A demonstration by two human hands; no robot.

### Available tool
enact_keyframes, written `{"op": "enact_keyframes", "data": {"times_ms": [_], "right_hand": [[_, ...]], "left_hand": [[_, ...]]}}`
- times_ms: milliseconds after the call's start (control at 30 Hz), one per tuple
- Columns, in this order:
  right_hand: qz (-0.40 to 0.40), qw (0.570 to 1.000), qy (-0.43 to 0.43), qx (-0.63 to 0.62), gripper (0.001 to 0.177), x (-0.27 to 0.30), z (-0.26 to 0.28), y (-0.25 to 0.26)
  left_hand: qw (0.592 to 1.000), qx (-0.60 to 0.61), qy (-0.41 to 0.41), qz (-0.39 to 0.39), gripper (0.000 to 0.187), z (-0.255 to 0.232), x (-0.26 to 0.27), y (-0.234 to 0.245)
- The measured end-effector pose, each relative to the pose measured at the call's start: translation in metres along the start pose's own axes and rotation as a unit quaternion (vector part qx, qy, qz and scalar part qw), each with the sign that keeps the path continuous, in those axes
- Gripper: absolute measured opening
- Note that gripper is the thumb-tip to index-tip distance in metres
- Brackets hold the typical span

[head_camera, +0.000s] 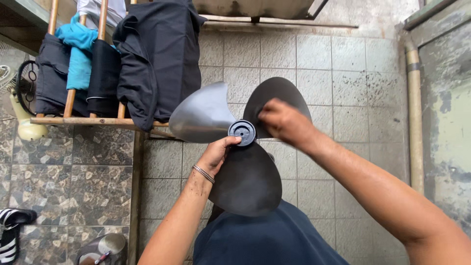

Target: The person removes a ceiling fan blade assembly and wipes each blade with a dark cloth. They rotate the assembly to access all sides and the central hub, then continue wiping until the end of the clip.

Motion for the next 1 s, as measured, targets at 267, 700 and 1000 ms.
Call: {"op": "enact_keyframes", "data": {"times_ms": [267,700,1000], "right_hand": [[-0.09,0.994,-0.053,0.032,0.014,-0.018,-0.002,0.009],[-0.025,0.996,0.078,-0.043,0.027,-0.042,0.01,0.004],[0.004,0.997,0.037,-0.07,0.03,-0.029,0.012,-0.004]], "left_hand": [[0.999,-0.011,0.03,-0.008,0.03,0.002,0.0,0.0],[0.999,-0.033,0.038,0.006,0.03,0.004,-0.003,0.006],[0.999,-0.018,0.052,0.002,0.029,0.008,-0.008,0.015]]}}
Point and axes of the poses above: each hand's wrist, its own x-axis away from the middle knuckle, its own y-axis out of the back of the hand, z = x × y, the point moved 2 cm from there along -x, towards the middle knuckle, and after that the axes turned 13 degrees about -z, right-handed, at the moved point
